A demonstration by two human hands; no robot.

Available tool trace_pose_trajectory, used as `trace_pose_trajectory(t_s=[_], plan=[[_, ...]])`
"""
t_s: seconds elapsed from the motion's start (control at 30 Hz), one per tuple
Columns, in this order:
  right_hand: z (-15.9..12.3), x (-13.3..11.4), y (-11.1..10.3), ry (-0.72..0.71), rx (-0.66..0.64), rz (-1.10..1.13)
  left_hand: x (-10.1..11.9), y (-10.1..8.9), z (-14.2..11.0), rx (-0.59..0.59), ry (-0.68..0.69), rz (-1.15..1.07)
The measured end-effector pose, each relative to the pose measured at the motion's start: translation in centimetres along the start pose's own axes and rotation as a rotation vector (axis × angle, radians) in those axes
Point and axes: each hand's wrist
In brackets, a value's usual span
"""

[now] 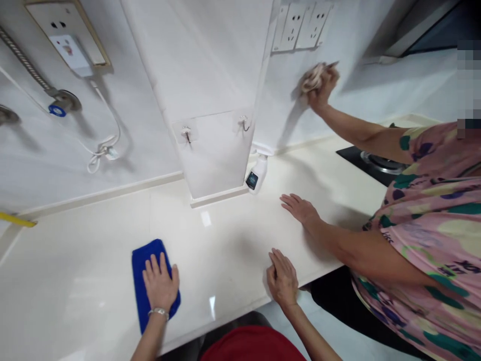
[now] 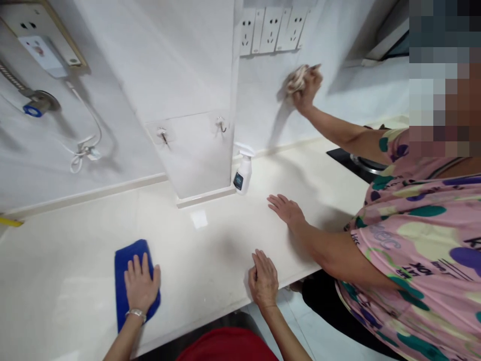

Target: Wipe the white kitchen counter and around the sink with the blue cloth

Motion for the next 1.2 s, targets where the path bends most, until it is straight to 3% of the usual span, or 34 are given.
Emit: trace_pose_trajectory(t_s=[0.13,0.3,0.5,0.6,0.67,0.77,0.87,0.97,1.03,1.1,1.2], plan=[[-0.1,0.1,0.0,0.032,-0.073,0.051,7.0,-0.2,-3.4,-0.072,0.094,-0.083],[-0.3,0.7,-0.1,0.133,-0.128,0.258,15.7,0.0,-5.6,-0.235,0.187,-0.243],[-1.1,2.8,-2.9,0.236,-0.124,0.511,25.2,1.1,-6.8,-0.311,0.253,-0.463],[-1.0,3.7,-4.9,0.373,-0.115,0.602,28.1,1.1,-6.8,-0.395,0.28,-0.577],[-0.1,3.6,-5.6,0.362,-0.115,0.594,28.4,0.8,-6.6,-0.422,0.285,-0.689],[2.2,1.9,-5.0,0.16,-0.133,0.542,25.9,-0.2,-6.3,-0.403,0.249,-0.881],[4.0,-1.2,-2.4,-0.034,-0.135,0.472,20.3,-1.5,-6.6,-0.283,0.164,-0.922],[3.9,-4.4,0.7,-0.151,-0.166,0.365,12.9,-2.7,-7.3,-0.173,0.057,-0.716],[3.1,-5.6,2.5,-0.22,-0.184,0.302,7.8,-3.4,-7.7,-0.198,-0.071,-0.475],[2.2,-6.0,3.6,-0.265,-0.173,0.262,3.0,-4.1,-7.7,-0.21,-0.24,-0.296],[1.5,-5.6,4.6,-0.313,-0.137,0.223,-3.0,-5.1,-7.0,-0.164,-0.374,-0.211]])
Point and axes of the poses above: each hand's wrist, its own z-axis towards the middle knuckle, its own y-axis out of the palm, x = y × z, and after that the axes turned 2 degrees about x, right-handed
